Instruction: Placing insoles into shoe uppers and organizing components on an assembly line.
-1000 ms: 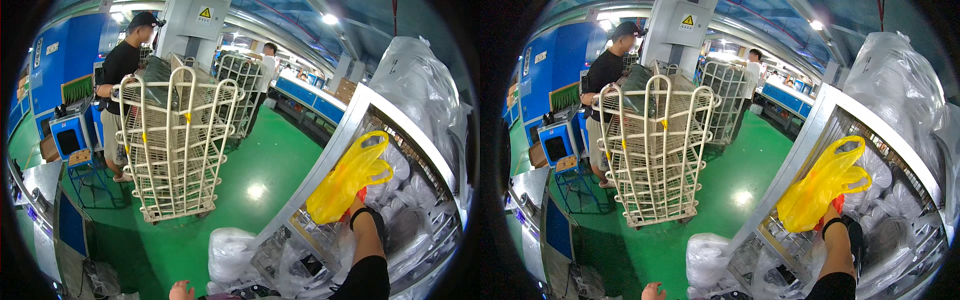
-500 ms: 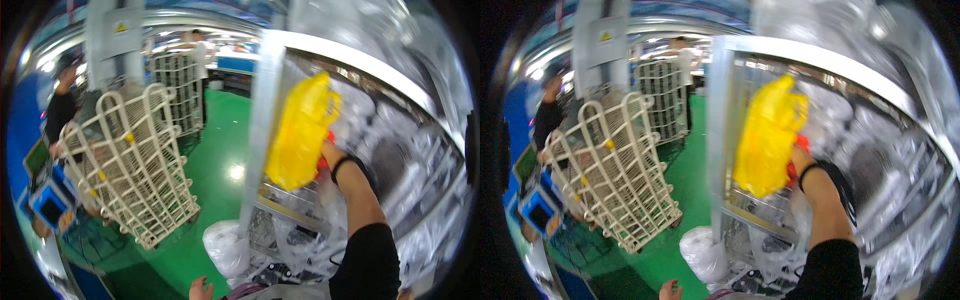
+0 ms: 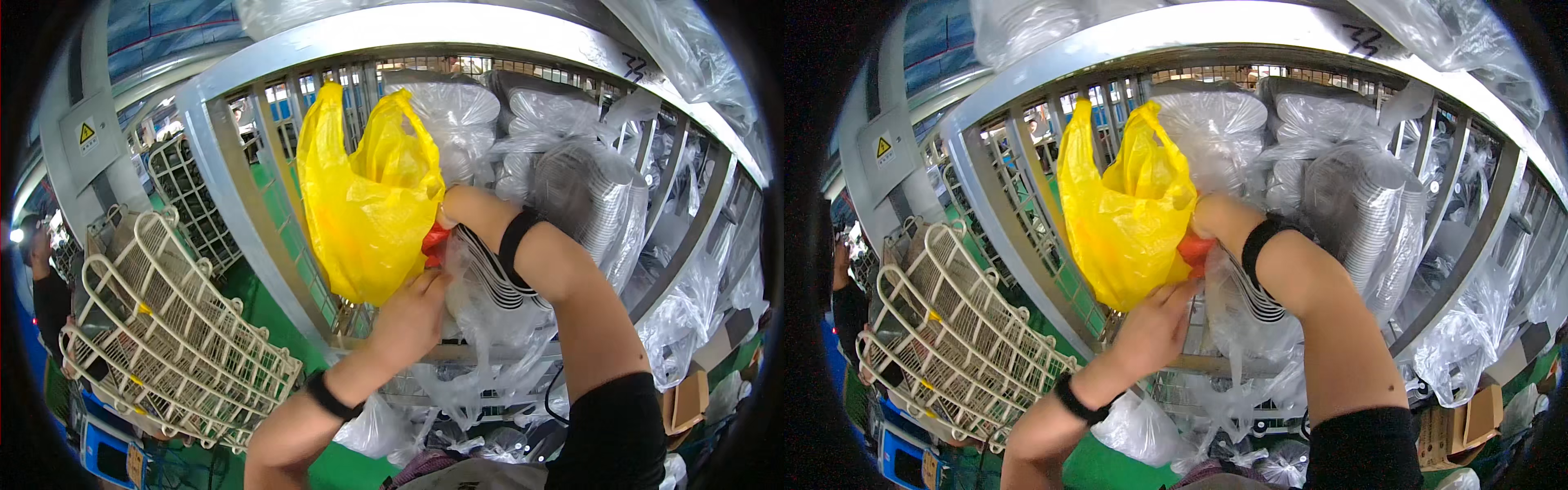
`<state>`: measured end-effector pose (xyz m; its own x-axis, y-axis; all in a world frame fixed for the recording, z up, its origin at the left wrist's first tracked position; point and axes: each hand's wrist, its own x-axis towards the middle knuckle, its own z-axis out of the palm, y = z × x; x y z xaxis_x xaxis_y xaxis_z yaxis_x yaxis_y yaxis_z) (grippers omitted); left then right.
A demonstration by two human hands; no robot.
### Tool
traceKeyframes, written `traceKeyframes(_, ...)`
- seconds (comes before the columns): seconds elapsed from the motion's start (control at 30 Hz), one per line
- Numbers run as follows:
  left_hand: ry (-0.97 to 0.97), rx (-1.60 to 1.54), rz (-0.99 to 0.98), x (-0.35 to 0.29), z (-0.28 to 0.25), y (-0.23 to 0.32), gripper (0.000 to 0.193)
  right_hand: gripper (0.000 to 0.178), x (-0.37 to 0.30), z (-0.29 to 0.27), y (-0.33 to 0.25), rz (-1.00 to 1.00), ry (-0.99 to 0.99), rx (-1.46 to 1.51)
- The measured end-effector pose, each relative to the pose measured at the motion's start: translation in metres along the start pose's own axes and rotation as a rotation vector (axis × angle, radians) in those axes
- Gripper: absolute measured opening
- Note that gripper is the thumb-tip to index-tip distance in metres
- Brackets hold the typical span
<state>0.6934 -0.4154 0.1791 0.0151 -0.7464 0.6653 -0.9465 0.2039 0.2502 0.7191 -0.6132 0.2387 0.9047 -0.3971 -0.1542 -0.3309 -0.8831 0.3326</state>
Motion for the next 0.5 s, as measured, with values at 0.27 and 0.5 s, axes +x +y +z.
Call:
traceKeyframes(0.27, 0.057, 0.225, -0.597, 0.072, 0.058, -0.096, 0.052, 0.022, 0.018, -0.005, 0.025, 0.057, -0.051, -0.07)
traceKeyframes(0.5, -0.213, 0.542, -0.572, 0.066, 0.052, -0.098, 0.049, 0.02, 0.011, -0.022, 0.032, -0.086, -0.103, -0.067)
